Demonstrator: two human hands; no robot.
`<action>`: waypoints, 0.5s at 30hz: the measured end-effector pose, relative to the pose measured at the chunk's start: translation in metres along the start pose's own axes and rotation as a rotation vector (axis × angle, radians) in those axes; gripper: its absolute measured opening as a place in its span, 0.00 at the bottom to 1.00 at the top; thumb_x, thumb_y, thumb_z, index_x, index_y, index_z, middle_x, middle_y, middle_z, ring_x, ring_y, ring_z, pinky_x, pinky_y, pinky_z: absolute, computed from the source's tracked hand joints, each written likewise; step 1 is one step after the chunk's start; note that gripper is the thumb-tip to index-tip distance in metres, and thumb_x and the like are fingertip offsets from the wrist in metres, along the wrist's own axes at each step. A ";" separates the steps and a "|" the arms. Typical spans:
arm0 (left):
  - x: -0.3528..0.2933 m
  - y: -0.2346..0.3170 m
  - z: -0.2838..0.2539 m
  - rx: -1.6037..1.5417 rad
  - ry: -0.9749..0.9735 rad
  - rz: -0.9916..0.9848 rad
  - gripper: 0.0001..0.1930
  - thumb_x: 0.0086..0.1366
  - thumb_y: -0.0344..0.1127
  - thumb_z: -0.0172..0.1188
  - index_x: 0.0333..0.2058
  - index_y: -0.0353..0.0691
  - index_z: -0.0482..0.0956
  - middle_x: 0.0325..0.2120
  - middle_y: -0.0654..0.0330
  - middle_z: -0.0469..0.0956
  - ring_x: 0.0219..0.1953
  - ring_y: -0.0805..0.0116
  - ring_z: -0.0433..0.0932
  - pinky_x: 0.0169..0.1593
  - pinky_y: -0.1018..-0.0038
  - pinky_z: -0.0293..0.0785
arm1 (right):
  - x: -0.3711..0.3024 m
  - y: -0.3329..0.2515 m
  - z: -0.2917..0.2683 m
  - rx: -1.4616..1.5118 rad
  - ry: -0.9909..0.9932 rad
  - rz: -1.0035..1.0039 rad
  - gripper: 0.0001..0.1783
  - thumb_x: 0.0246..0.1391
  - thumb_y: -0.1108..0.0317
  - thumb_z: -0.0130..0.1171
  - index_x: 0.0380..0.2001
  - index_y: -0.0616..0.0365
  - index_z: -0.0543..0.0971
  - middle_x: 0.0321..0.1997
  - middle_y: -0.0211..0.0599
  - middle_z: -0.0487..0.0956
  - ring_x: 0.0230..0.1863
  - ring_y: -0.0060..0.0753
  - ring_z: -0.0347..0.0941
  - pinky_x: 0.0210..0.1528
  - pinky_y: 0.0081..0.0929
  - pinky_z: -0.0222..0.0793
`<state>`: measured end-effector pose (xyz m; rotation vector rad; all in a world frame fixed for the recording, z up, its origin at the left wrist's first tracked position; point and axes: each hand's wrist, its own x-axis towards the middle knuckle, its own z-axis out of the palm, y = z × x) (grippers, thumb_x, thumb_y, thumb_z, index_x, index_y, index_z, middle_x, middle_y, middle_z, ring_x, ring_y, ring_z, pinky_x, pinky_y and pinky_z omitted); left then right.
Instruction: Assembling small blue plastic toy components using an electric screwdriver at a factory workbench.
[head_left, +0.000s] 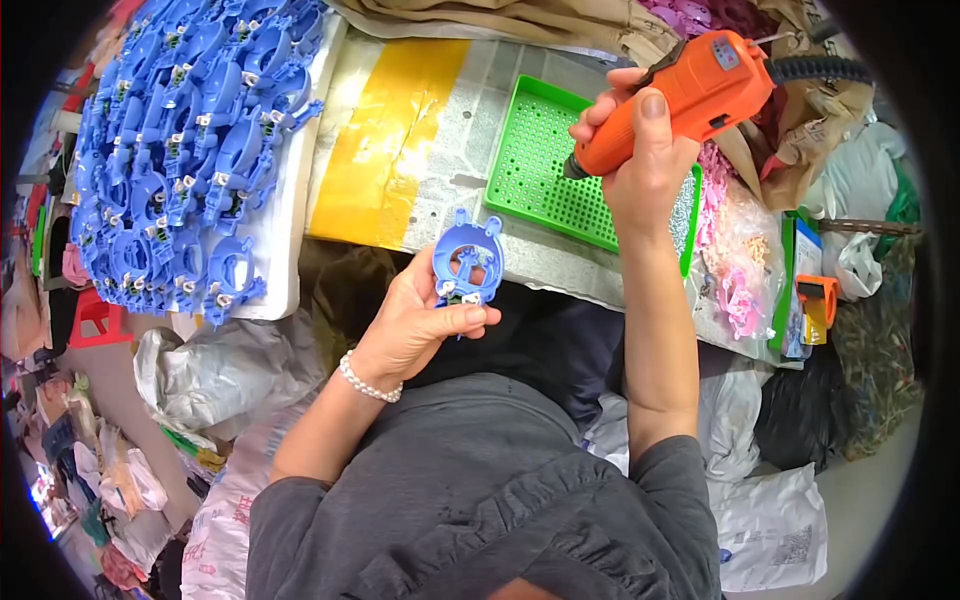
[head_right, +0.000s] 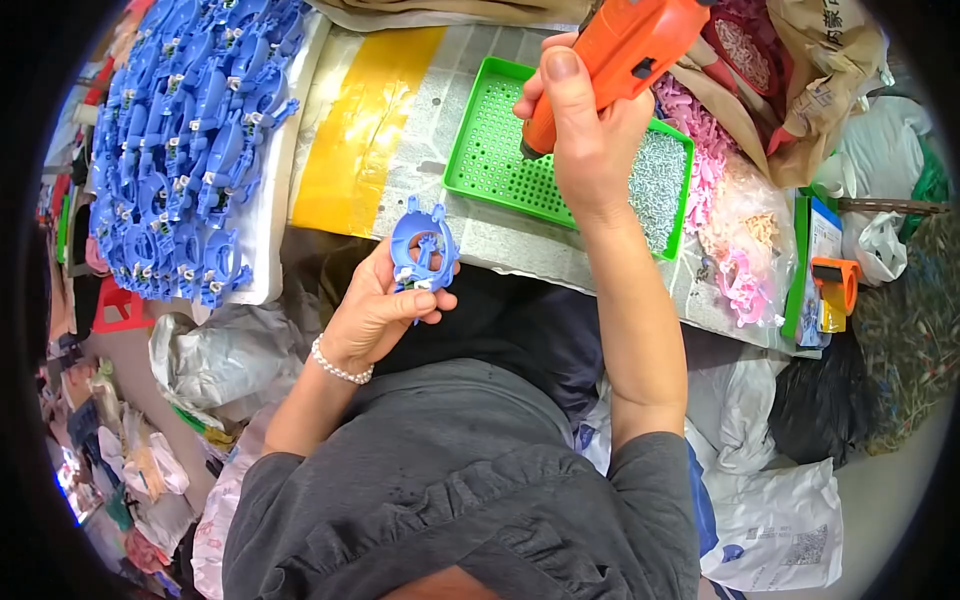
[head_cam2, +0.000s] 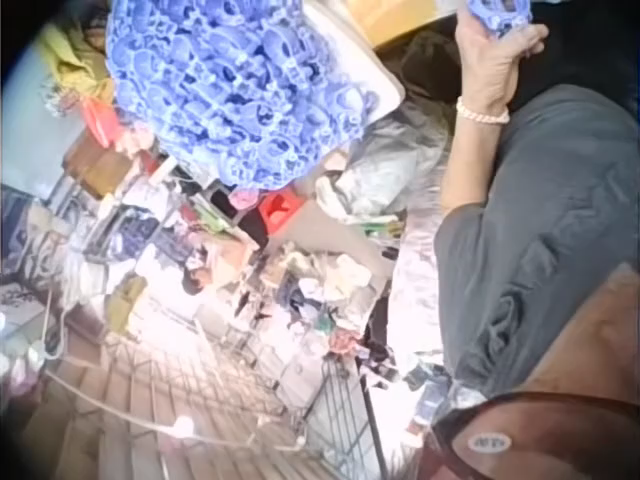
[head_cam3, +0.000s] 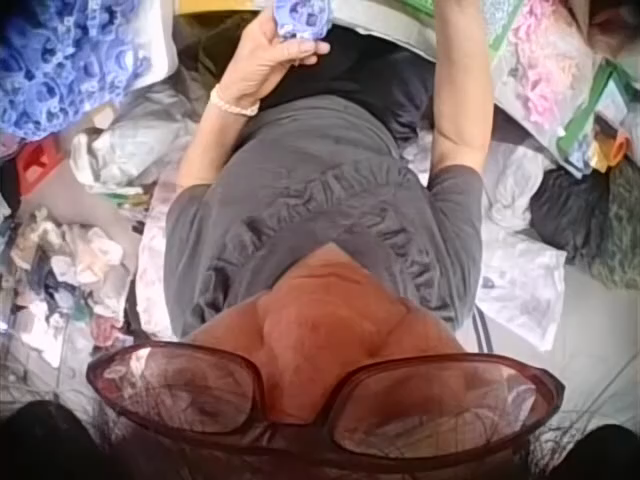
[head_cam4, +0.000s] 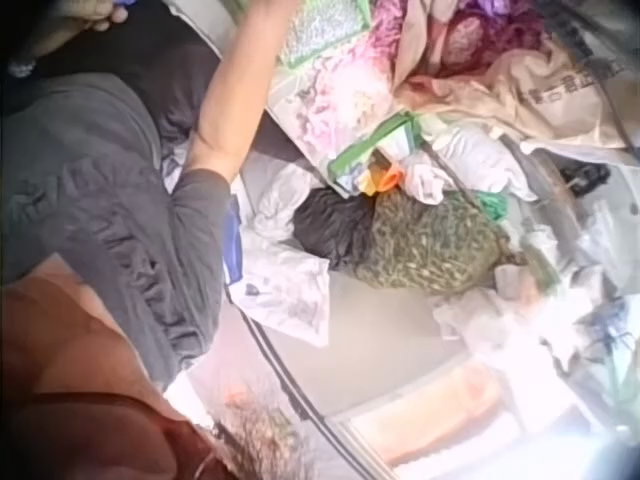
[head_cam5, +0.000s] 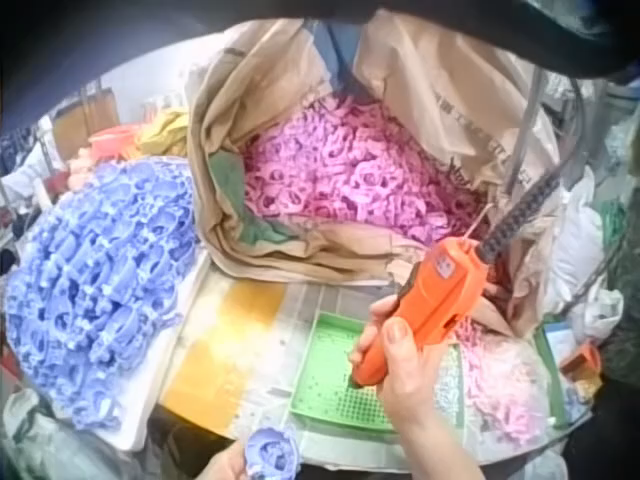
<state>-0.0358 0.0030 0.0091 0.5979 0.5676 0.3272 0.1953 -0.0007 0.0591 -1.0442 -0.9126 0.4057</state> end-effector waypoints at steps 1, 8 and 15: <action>0.002 -0.002 0.000 0.010 0.015 -0.015 0.28 0.50 0.25 0.66 0.50 0.37 0.65 0.40 0.53 0.74 0.34 0.67 0.80 0.34 0.78 0.79 | 0.001 0.005 0.001 -0.009 0.015 -0.020 0.18 0.56 0.58 0.54 0.34 0.66 0.69 0.19 0.35 0.73 0.18 0.24 0.69 0.23 0.20 0.66; 0.009 0.000 0.005 -0.024 -0.045 0.026 0.26 0.54 0.21 0.59 0.51 0.37 0.63 0.45 0.50 0.73 0.39 0.63 0.79 0.40 0.73 0.77 | 0.004 0.019 0.001 0.039 0.063 0.007 0.18 0.56 0.59 0.51 0.34 0.67 0.69 0.18 0.35 0.72 0.17 0.25 0.69 0.20 0.21 0.66; 0.016 0.000 0.011 -0.029 -0.041 0.005 0.27 0.54 0.21 0.59 0.52 0.38 0.60 0.42 0.57 0.72 0.42 0.63 0.78 0.39 0.75 0.76 | 0.002 0.022 -0.001 0.037 0.082 0.011 0.19 0.55 0.57 0.52 0.33 0.67 0.69 0.18 0.34 0.72 0.16 0.25 0.69 0.20 0.22 0.67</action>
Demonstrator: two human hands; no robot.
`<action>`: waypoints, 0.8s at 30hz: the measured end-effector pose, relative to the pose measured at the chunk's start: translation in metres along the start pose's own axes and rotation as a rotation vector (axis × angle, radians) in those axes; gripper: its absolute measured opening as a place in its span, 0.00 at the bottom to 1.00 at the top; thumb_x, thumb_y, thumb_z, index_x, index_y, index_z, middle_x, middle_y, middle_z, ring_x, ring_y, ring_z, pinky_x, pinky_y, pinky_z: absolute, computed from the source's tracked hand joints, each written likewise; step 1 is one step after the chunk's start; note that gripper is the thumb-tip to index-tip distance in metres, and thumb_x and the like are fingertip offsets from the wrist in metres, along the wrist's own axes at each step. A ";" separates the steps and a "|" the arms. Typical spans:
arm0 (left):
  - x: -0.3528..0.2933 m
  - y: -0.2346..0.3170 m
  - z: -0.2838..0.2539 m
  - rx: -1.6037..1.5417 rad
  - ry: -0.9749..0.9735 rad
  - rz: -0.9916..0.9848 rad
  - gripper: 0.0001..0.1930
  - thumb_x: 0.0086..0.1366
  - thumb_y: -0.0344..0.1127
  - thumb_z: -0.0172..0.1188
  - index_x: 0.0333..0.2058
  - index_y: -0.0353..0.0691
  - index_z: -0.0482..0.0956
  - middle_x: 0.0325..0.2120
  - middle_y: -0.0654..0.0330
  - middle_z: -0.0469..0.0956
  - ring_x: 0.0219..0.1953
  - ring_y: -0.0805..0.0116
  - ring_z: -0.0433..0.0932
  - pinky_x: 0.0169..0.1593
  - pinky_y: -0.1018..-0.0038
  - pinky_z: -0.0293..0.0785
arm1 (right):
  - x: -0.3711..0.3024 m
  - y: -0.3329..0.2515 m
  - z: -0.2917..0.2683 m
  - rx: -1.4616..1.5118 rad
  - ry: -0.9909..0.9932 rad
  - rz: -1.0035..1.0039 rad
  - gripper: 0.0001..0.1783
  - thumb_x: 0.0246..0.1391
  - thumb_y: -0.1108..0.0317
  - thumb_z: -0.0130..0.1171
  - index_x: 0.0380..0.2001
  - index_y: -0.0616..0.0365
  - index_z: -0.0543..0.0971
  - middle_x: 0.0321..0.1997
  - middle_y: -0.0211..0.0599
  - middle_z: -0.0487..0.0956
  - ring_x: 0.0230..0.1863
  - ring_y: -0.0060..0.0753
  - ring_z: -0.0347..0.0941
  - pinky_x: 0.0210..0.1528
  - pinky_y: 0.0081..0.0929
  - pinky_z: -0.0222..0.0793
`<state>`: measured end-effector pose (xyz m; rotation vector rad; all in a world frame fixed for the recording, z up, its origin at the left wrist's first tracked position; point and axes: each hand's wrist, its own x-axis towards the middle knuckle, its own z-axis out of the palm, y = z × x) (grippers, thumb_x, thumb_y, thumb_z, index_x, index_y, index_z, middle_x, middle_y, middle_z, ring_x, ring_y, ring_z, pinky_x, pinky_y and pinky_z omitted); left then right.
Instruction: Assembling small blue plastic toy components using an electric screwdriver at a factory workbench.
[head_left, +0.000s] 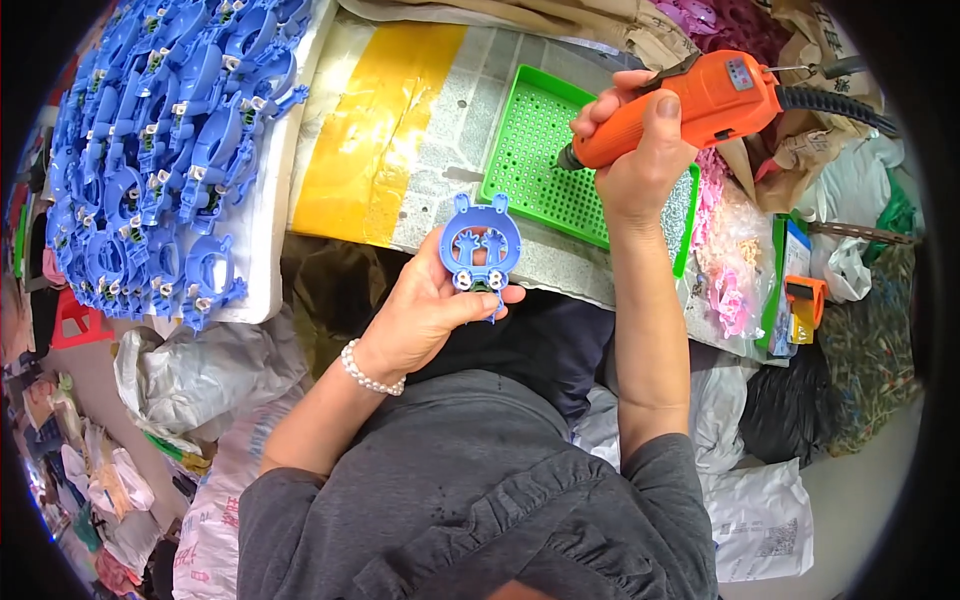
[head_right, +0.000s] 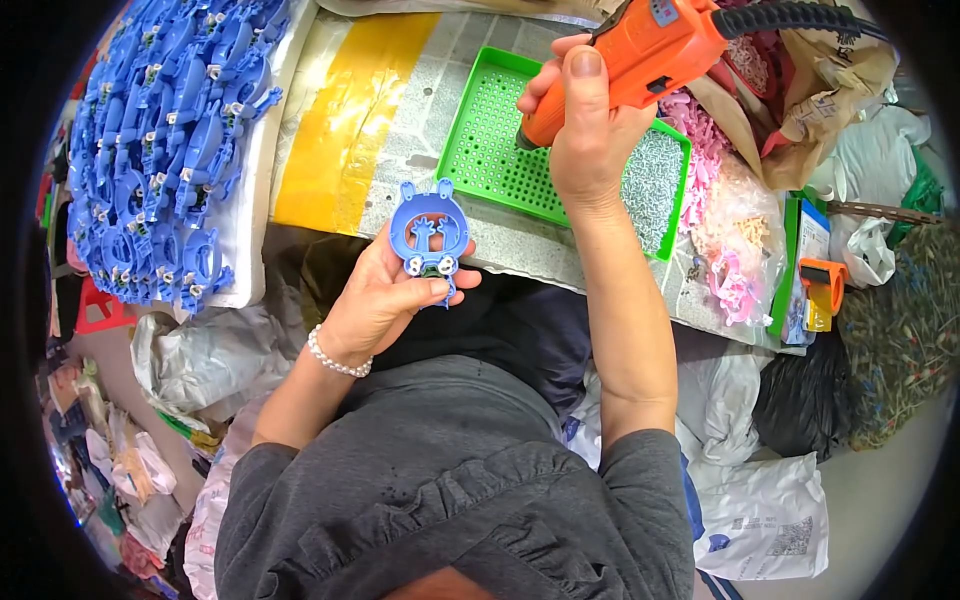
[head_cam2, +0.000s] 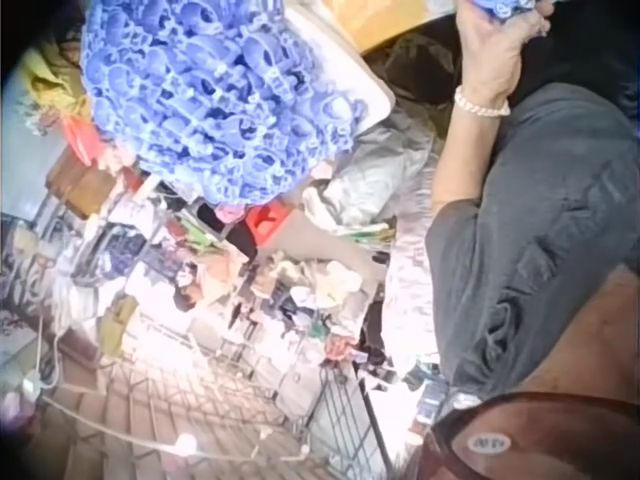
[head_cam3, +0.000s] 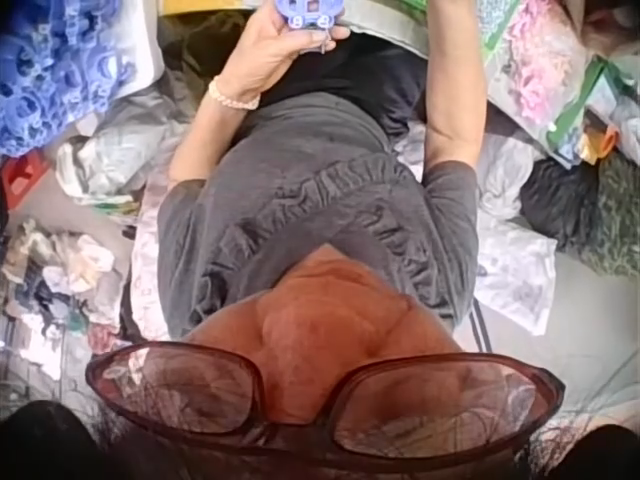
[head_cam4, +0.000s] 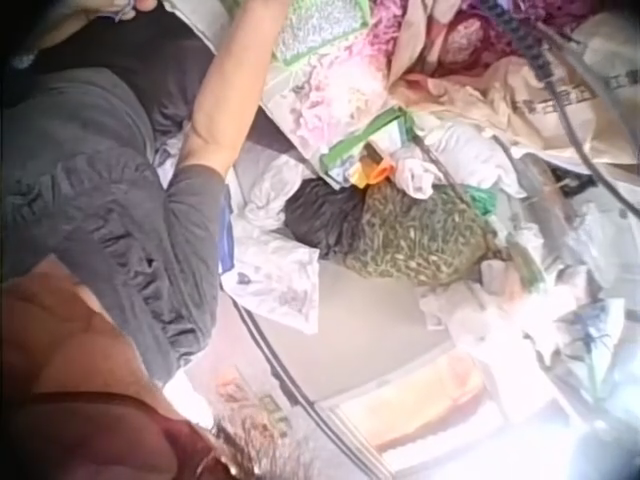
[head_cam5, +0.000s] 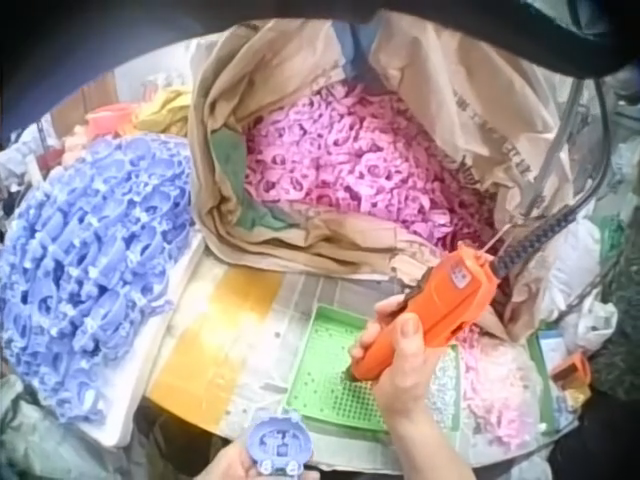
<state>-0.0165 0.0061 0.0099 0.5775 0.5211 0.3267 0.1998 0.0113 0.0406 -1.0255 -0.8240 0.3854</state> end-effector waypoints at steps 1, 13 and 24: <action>0.001 -0.001 0.000 0.015 -0.007 0.013 0.28 0.54 0.21 0.59 0.53 0.39 0.59 0.42 0.58 0.72 0.42 0.64 0.78 0.38 0.75 0.77 | 0.000 0.000 0.000 0.005 0.005 0.003 0.19 0.55 0.57 0.52 0.33 0.67 0.69 0.18 0.34 0.71 0.16 0.25 0.69 0.20 0.22 0.67; 0.009 -0.003 -0.001 0.127 0.001 0.009 0.30 0.54 0.22 0.60 0.55 0.39 0.59 0.45 0.54 0.72 0.38 0.60 0.80 0.34 0.76 0.80 | -0.003 -0.001 -0.002 -0.116 -0.026 0.057 0.27 0.54 0.47 0.51 0.36 0.66 0.67 0.22 0.39 0.69 0.21 0.32 0.67 0.25 0.28 0.67; 0.014 -0.005 -0.002 0.137 -0.005 0.018 0.29 0.53 0.21 0.57 0.55 0.39 0.59 0.44 0.55 0.73 0.38 0.62 0.80 0.34 0.77 0.80 | -0.001 -0.001 -0.004 -0.117 -0.033 0.078 0.26 0.53 0.48 0.52 0.35 0.65 0.67 0.22 0.39 0.69 0.21 0.31 0.66 0.25 0.28 0.67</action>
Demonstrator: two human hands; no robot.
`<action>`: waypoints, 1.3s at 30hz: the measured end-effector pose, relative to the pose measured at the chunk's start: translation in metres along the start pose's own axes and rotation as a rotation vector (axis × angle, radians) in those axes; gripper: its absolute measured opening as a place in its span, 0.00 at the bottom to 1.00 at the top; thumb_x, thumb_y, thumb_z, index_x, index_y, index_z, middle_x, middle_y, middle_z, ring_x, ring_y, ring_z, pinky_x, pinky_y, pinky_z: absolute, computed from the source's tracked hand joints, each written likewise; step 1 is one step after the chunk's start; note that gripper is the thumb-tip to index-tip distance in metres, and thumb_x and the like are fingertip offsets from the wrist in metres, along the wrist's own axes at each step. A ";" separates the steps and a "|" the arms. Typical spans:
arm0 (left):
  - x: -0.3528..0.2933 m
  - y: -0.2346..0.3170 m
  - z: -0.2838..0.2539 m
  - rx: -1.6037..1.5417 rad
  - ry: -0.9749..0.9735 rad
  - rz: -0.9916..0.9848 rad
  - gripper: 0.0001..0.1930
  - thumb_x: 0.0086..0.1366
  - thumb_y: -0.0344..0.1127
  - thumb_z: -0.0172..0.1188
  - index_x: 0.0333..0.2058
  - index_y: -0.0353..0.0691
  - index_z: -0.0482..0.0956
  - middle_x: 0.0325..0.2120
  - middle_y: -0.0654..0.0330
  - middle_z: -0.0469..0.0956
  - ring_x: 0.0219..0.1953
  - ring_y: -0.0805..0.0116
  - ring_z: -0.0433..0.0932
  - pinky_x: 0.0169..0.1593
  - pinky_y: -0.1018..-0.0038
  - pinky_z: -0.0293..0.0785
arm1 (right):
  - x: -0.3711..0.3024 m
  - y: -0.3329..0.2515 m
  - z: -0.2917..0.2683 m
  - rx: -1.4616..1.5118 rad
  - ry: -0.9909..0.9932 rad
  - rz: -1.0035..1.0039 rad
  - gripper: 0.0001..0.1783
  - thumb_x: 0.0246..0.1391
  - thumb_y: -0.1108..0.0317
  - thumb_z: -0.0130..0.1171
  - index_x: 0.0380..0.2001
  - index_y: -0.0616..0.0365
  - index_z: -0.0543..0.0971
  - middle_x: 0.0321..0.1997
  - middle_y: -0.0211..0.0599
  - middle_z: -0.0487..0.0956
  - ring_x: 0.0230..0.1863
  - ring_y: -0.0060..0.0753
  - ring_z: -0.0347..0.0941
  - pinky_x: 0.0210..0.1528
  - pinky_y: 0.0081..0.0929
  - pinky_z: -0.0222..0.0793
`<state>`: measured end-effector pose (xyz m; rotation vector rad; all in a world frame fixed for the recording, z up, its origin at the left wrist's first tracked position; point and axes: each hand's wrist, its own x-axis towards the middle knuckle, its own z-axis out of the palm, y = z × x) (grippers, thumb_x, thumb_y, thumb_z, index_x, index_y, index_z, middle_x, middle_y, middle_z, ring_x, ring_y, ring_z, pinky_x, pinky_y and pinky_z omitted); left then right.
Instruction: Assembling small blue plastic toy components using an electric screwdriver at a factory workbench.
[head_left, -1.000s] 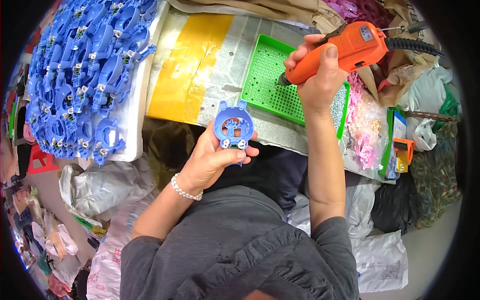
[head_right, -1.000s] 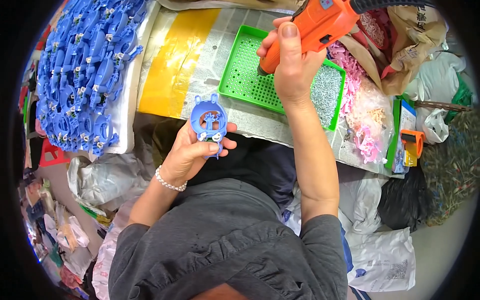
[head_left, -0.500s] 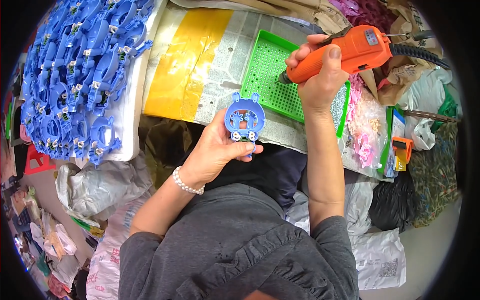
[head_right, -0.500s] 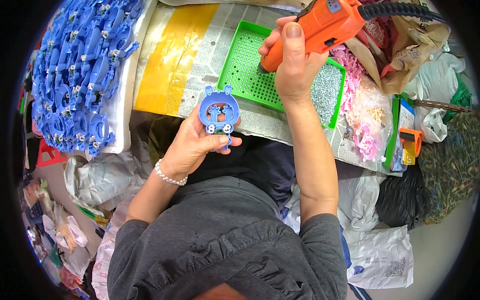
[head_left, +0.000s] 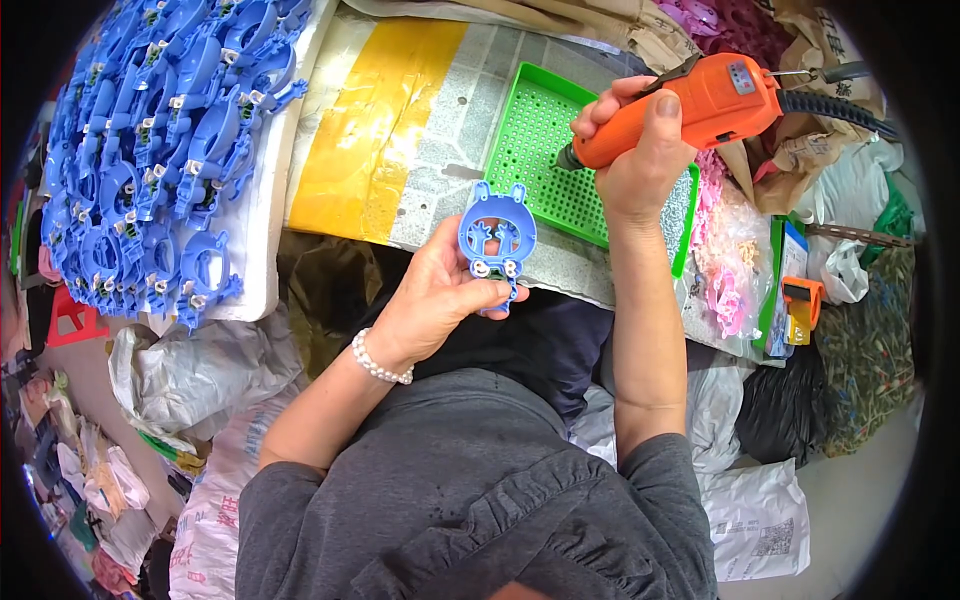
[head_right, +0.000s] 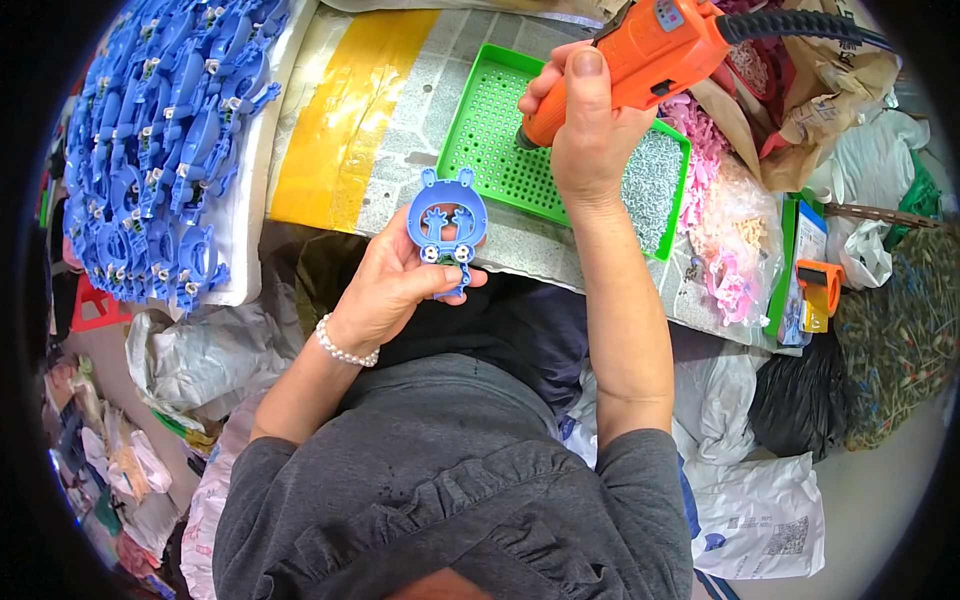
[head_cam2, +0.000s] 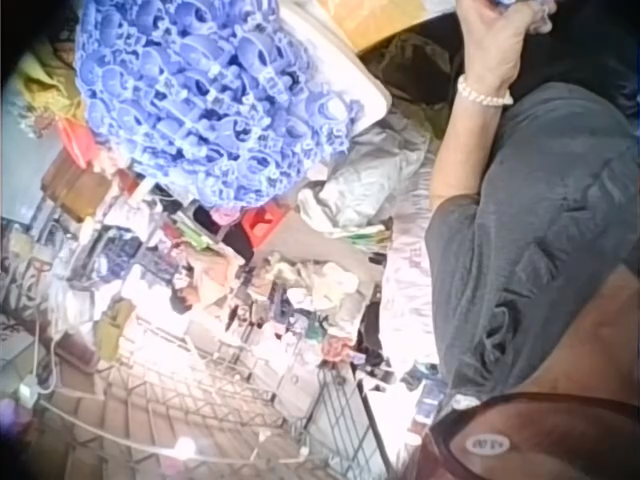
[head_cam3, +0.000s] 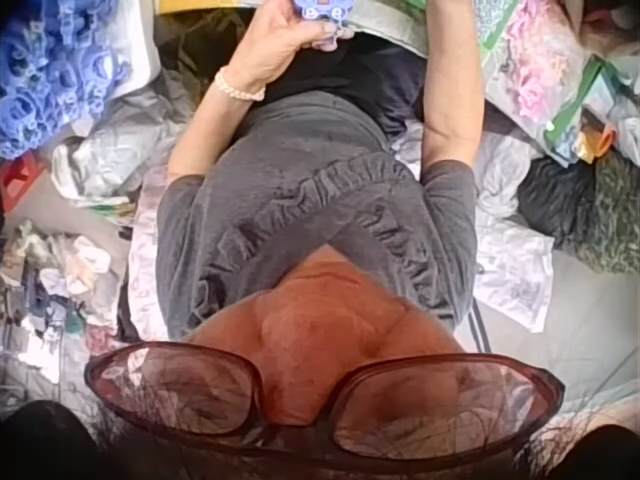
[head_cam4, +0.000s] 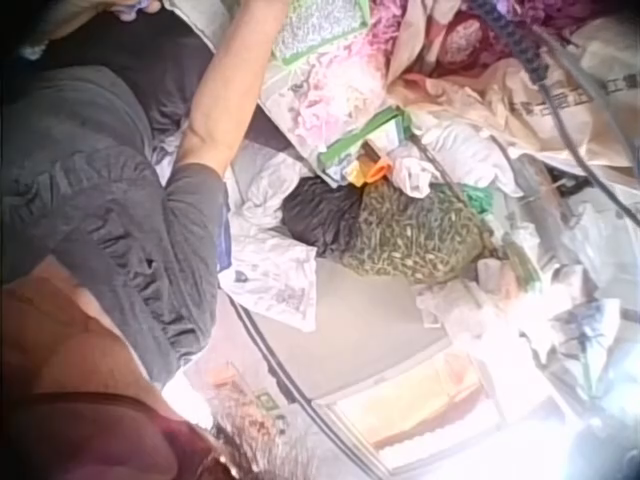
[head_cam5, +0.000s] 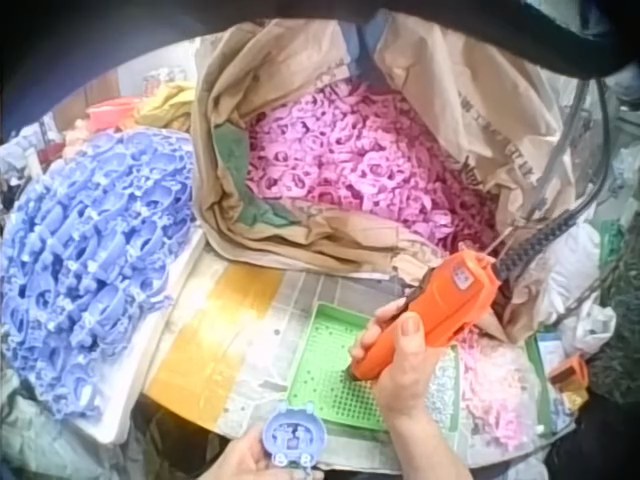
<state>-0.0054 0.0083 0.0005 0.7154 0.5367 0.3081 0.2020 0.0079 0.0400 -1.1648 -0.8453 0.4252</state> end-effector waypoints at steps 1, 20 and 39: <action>0.000 0.001 0.001 -0.002 0.007 -0.003 0.29 0.54 0.21 0.57 0.55 0.39 0.60 0.44 0.55 0.73 0.38 0.62 0.80 0.34 0.77 0.80 | 0.000 0.000 0.000 -0.003 -0.008 0.000 0.26 0.53 0.48 0.52 0.35 0.65 0.67 0.22 0.39 0.69 0.21 0.31 0.66 0.25 0.28 0.67; -0.002 -0.001 0.007 0.047 0.041 0.023 0.25 0.54 0.23 0.59 0.50 0.36 0.61 0.41 0.58 0.72 0.36 0.66 0.80 0.31 0.78 0.78 | -0.014 -0.039 -0.009 0.234 -0.116 0.019 0.43 0.44 0.27 0.47 0.42 0.61 0.69 0.25 0.33 0.71 0.26 0.30 0.66 0.34 0.32 0.63; -0.011 -0.004 0.015 0.041 0.050 0.022 0.25 0.54 0.23 0.58 0.51 0.38 0.61 0.41 0.58 0.73 0.36 0.67 0.79 0.32 0.77 0.78 | -0.081 -0.051 0.000 0.413 -0.362 0.076 0.52 0.37 0.20 0.46 0.51 0.55 0.65 0.30 0.29 0.71 0.27 0.28 0.68 0.34 0.32 0.65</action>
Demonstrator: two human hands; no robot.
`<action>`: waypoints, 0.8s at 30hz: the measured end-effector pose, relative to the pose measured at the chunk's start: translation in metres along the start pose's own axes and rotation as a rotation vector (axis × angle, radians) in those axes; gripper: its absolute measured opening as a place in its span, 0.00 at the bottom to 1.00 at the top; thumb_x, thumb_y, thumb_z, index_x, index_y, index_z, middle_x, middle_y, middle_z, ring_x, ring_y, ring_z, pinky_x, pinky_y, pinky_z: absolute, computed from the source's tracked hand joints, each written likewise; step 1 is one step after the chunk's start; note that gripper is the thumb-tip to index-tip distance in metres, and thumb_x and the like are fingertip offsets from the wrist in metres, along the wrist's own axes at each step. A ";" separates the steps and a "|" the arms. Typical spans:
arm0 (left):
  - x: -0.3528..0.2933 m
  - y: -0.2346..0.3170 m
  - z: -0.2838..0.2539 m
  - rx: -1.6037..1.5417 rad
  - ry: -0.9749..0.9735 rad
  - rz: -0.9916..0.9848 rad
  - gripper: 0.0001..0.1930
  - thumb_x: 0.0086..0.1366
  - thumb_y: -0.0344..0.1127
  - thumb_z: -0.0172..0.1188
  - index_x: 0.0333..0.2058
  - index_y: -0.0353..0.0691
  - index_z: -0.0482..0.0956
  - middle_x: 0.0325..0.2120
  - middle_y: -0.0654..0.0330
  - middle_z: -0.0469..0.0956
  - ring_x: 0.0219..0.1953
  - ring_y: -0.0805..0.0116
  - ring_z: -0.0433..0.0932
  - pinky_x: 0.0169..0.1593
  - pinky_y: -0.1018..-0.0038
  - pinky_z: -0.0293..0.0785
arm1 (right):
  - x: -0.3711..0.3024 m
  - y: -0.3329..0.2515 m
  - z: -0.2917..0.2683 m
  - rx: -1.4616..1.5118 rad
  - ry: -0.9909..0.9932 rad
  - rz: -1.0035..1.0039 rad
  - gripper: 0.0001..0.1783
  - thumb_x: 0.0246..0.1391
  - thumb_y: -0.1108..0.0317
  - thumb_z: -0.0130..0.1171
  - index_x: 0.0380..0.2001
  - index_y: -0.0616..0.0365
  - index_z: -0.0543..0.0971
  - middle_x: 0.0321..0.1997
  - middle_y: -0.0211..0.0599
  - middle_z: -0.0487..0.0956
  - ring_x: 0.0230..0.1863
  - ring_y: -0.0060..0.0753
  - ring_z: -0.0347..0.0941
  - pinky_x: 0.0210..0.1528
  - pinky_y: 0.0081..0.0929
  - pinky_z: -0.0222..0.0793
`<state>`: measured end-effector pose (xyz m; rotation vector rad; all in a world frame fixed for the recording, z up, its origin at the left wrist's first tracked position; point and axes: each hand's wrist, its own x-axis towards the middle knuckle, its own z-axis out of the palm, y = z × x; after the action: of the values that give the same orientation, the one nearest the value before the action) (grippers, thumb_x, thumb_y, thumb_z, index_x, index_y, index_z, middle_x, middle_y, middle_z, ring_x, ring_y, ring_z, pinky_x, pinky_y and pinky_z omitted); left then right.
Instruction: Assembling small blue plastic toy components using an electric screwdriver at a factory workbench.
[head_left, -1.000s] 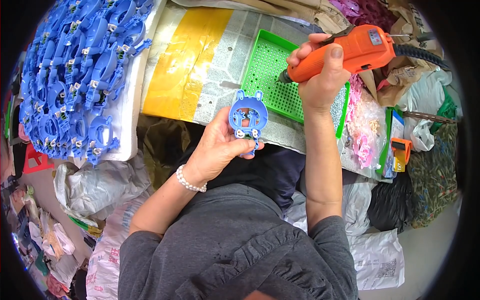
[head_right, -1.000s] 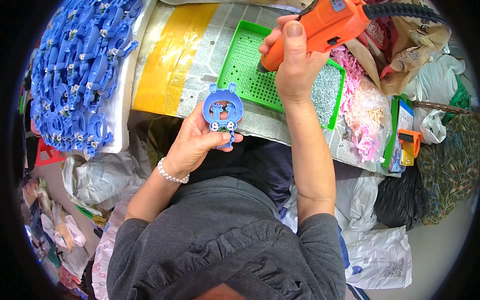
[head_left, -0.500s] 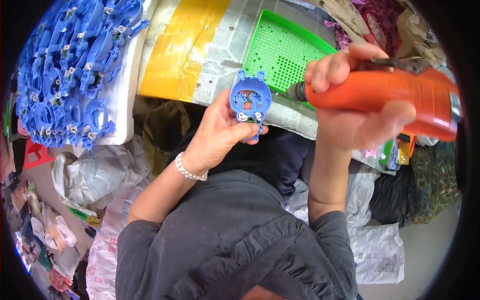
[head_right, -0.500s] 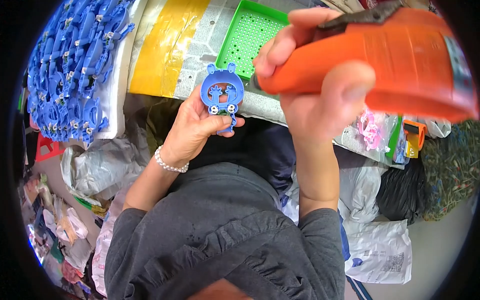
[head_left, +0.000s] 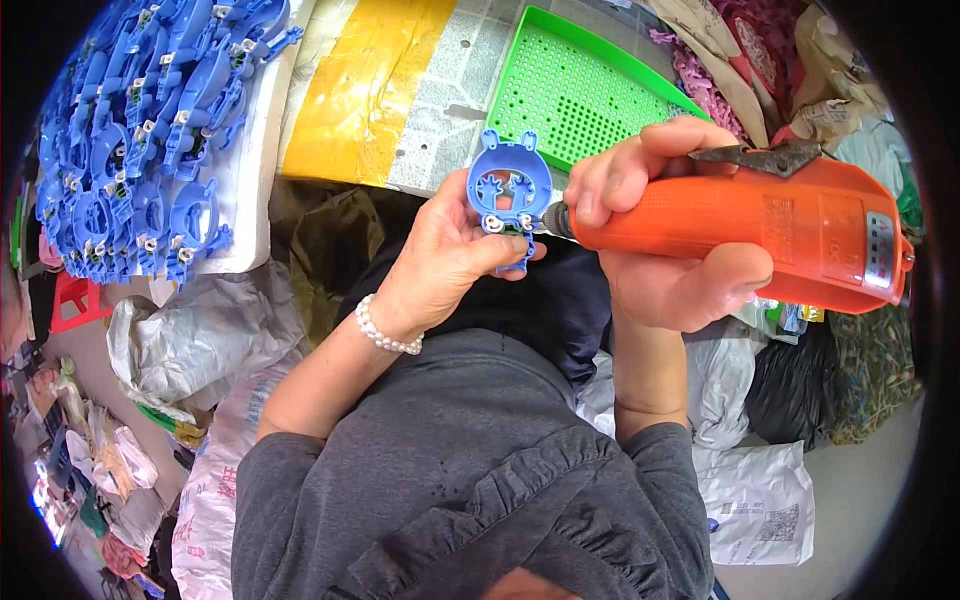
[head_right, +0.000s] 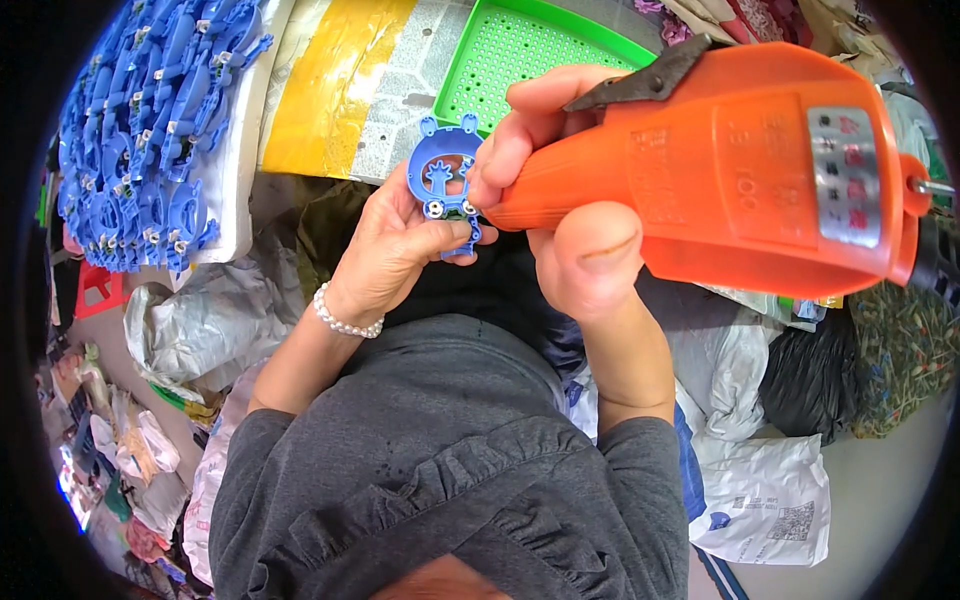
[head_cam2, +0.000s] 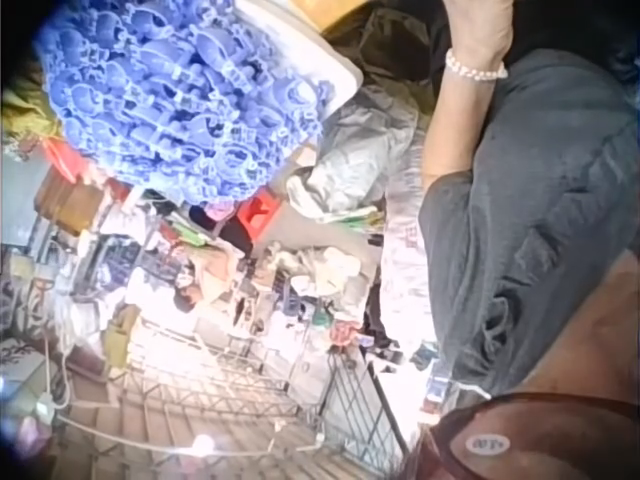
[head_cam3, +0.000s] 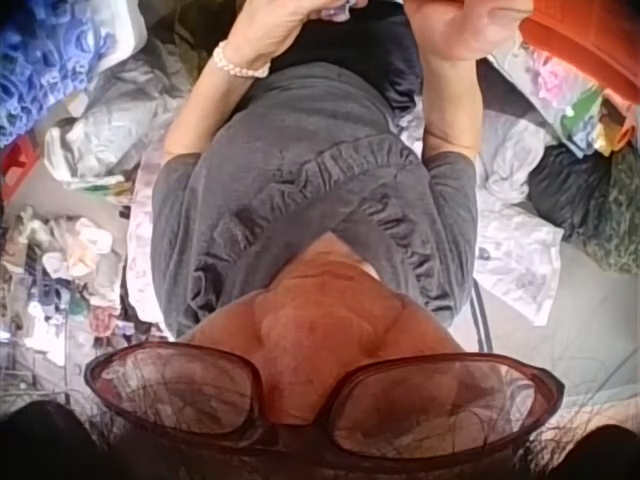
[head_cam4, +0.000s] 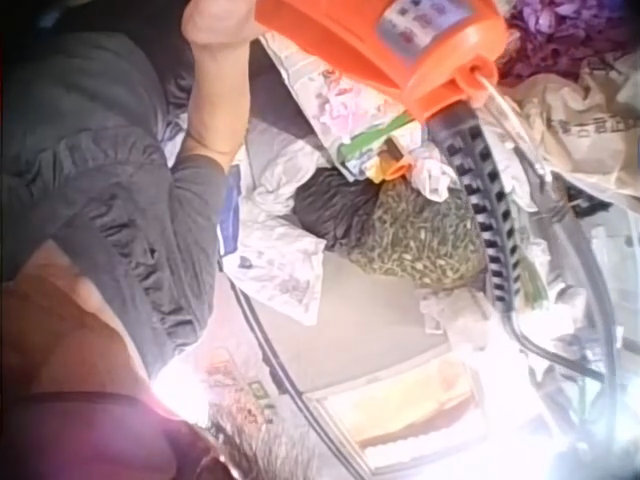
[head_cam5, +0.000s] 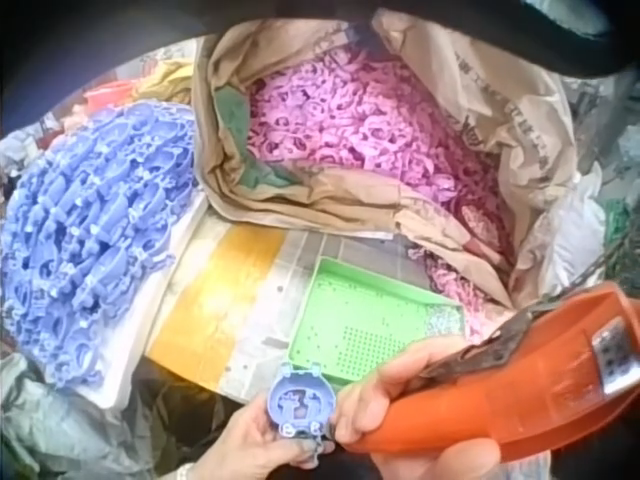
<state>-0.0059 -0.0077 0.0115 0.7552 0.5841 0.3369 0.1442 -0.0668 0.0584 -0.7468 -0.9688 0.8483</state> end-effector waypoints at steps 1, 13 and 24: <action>0.000 0.000 0.000 0.000 -0.002 -0.001 0.25 0.54 0.23 0.58 0.51 0.38 0.61 0.41 0.58 0.73 0.36 0.67 0.79 0.32 0.77 0.78 | -0.001 0.000 0.000 -0.022 -0.002 0.000 0.52 0.36 0.20 0.46 0.51 0.55 0.65 0.30 0.29 0.71 0.27 0.28 0.68 0.35 0.32 0.65; -0.002 -0.005 0.005 -0.032 0.002 0.041 0.24 0.53 0.20 0.58 0.48 0.36 0.62 0.39 0.58 0.74 0.35 0.68 0.79 0.32 0.79 0.77 | -0.010 -0.003 0.014 -0.188 0.184 0.143 0.50 0.36 0.21 0.49 0.48 0.55 0.66 0.28 0.29 0.70 0.25 0.28 0.67 0.33 0.32 0.65; -0.002 -0.008 0.006 -0.093 0.003 0.031 0.21 0.52 0.19 0.58 0.46 0.35 0.65 0.38 0.57 0.75 0.33 0.68 0.79 0.32 0.78 0.76 | -0.006 -0.020 0.014 -0.213 0.073 0.189 0.48 0.35 0.28 0.59 0.44 0.63 0.66 0.28 0.34 0.72 0.23 0.30 0.69 0.29 0.30 0.66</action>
<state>-0.0036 -0.0173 0.0102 0.6749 0.5563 0.3919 0.1345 -0.0789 0.0780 -1.0583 -0.9427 0.8834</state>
